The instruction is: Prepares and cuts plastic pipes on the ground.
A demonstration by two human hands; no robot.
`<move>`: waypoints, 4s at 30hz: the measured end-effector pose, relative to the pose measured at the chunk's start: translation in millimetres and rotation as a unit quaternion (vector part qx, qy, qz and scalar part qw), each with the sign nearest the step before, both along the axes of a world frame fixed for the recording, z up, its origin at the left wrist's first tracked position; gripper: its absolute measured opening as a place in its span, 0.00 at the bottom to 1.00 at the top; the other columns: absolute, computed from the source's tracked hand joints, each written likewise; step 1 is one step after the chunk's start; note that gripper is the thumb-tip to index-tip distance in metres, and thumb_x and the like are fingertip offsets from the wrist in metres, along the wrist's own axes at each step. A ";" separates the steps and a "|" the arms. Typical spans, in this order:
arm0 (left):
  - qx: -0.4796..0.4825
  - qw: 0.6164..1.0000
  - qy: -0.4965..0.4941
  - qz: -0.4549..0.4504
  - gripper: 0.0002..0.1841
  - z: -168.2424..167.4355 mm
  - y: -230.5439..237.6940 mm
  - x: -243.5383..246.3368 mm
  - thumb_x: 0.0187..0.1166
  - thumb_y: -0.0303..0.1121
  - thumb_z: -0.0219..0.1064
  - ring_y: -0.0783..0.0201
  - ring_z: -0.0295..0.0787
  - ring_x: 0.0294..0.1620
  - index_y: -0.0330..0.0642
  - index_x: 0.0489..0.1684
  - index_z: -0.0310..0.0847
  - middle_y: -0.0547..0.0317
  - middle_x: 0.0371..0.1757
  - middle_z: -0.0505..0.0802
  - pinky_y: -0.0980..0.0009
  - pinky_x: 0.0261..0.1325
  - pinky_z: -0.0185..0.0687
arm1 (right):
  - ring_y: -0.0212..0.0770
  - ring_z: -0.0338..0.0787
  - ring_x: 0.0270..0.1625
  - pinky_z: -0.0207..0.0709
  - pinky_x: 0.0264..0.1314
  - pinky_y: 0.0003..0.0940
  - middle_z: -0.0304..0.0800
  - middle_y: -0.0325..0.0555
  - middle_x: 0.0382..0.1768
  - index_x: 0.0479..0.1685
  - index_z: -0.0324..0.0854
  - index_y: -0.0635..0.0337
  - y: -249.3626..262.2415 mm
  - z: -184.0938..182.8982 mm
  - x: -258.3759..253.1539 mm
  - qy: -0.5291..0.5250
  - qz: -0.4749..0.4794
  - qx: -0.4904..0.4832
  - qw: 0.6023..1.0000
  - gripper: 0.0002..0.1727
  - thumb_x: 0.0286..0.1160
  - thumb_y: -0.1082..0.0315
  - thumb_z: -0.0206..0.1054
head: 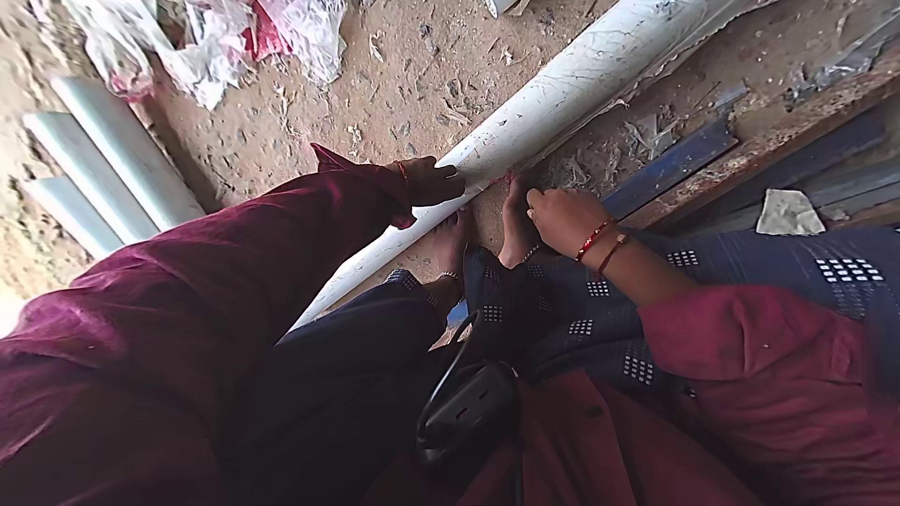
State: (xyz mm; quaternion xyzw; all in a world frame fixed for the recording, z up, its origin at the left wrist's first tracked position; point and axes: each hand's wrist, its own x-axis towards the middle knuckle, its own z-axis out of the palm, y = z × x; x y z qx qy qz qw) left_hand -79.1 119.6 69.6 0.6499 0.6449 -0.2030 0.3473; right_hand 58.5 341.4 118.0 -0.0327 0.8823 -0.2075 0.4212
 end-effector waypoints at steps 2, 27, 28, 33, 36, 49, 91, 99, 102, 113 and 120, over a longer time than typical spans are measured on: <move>0.104 0.988 -0.026 0.107 0.11 -3.4 0.1 4.3 0.86 0.15 0.52 0.32 0.90 0.50 0.23 0.54 0.80 0.33 0.54 0.89 0.42 0.43 0.84 | 0.65 0.90 0.61 0.77 0.61 0.59 0.89 0.66 0.53 0.62 0.78 0.69 0.1 0.4 -0.3 0.000 -0.001 0.001 1.000 0.17 0.94 0.64 0.52; -0.147 0.976 -0.089 0.136 0.25 17.1 20.5 -21.8 0.88 0.33 0.64 0.31 0.77 0.78 0.58 0.86 0.74 0.58 0.99 0.33 0.38 0.67 0.76 | 0.66 0.90 0.61 0.78 0.60 0.60 0.88 0.67 0.54 0.63 0.77 0.69 -0.5 0.5 -0.5 0.001 0.003 0.004 1.000 0.16 0.94 0.65 0.52; -0.141 0.978 -0.085 0.132 0.24 17.6 20.6 -22.3 0.89 0.33 0.63 0.32 0.81 0.73 0.57 0.84 0.76 0.59 0.99 0.35 0.39 0.64 0.78 | 0.66 0.90 0.61 0.78 0.60 0.60 0.88 0.67 0.54 0.63 0.77 0.69 -0.5 0.9 -0.8 0.000 0.003 0.004 1.000 0.16 0.94 0.65 0.52; -0.153 0.971 -0.090 0.163 0.21 24.6 28.1 -21.1 0.89 0.33 0.62 0.35 0.87 0.67 0.51 0.81 0.80 0.61 0.99 0.42 0.40 0.65 0.79 | 0.66 0.90 0.60 0.78 0.58 0.61 0.89 0.67 0.53 0.63 0.77 0.69 -0.3 -1.0 0.1 0.005 -0.001 0.006 1.000 0.16 0.94 0.65 0.52; -0.140 0.973 -0.089 0.162 0.21 18.7 23.4 -21.4 0.88 0.34 0.64 0.35 0.87 0.67 0.51 0.79 0.81 0.62 0.99 0.40 0.39 0.63 0.79 | 0.66 0.90 0.61 0.78 0.59 0.60 0.89 0.67 0.54 0.63 0.77 0.69 -0.1 -0.6 0.0 0.003 -0.001 0.005 1.000 0.16 0.94 0.65 0.52; -0.080 0.993 -0.063 0.063 0.24 -7.1 -1.4 -18.7 0.88 0.27 0.61 0.22 0.83 0.67 0.50 0.84 0.76 0.46 0.98 0.44 0.34 0.60 0.79 | 0.67 0.89 0.61 0.78 0.59 0.61 0.88 0.67 0.54 0.63 0.77 0.69 -0.2 -0.5 -0.5 -0.003 -0.002 0.003 1.000 0.17 0.94 0.64 0.52; 0.114 0.993 0.006 -0.042 0.16 -4.5 -17.1 -5.6 0.80 0.11 0.56 0.35 0.85 0.71 0.26 0.59 0.84 0.44 0.72 0.88 0.37 0.62 0.80 | 0.66 0.90 0.61 0.78 0.59 0.60 0.88 0.67 0.54 0.63 0.77 0.69 0.4 0.5 -2.1 -0.006 0.004 0.005 1.000 0.17 0.95 0.64 0.52; 0.245 0.949 0.009 0.197 0.11 -7.9 -8.0 9.1 0.87 0.21 0.54 0.29 0.93 0.46 0.24 0.55 0.80 0.32 0.53 0.92 0.39 0.40 0.85 | 0.67 0.89 0.61 0.78 0.60 0.60 0.88 0.68 0.55 0.64 0.77 0.70 0.0 1.1 -1.8 -0.002 -0.001 -0.002 1.000 0.17 0.95 0.64 0.52; 0.261 0.927 0.011 0.268 0.11 6.7 15.6 -0.1 0.85 0.20 0.57 0.26 0.92 0.52 0.26 0.55 0.82 0.31 0.64 0.88 0.34 0.39 0.84 | 0.67 0.89 0.61 0.77 0.59 0.61 0.88 0.68 0.54 0.63 0.78 0.71 0.4 1.3 -1.1 0.000 0.001 -0.005 1.000 0.18 0.95 0.64 0.52; 0.159 0.942 -0.069 0.288 0.12 0.8 -27.3 -3.1 0.83 0.31 0.66 0.32 0.94 0.50 0.28 0.46 0.89 0.34 0.49 0.94 0.30 0.46 0.82 | 0.66 0.89 0.61 0.78 0.59 0.61 0.88 0.67 0.55 0.65 0.77 0.70 1.1 1.8 -1.6 -0.007 -0.005 -0.002 1.000 0.19 0.95 0.63 0.51; 0.163 0.923 -0.046 0.344 0.12 -3.8 -31.9 13.0 0.84 0.27 0.65 0.28 0.92 0.54 0.24 0.47 0.88 0.30 0.51 0.93 0.30 0.53 0.82 | 0.66 0.89 0.61 0.78 0.59 0.60 0.88 0.68 0.54 0.64 0.77 0.70 0.9 -1.6 -1.4 -0.004 0.002 0.001 1.000 0.17 0.94 0.64 0.52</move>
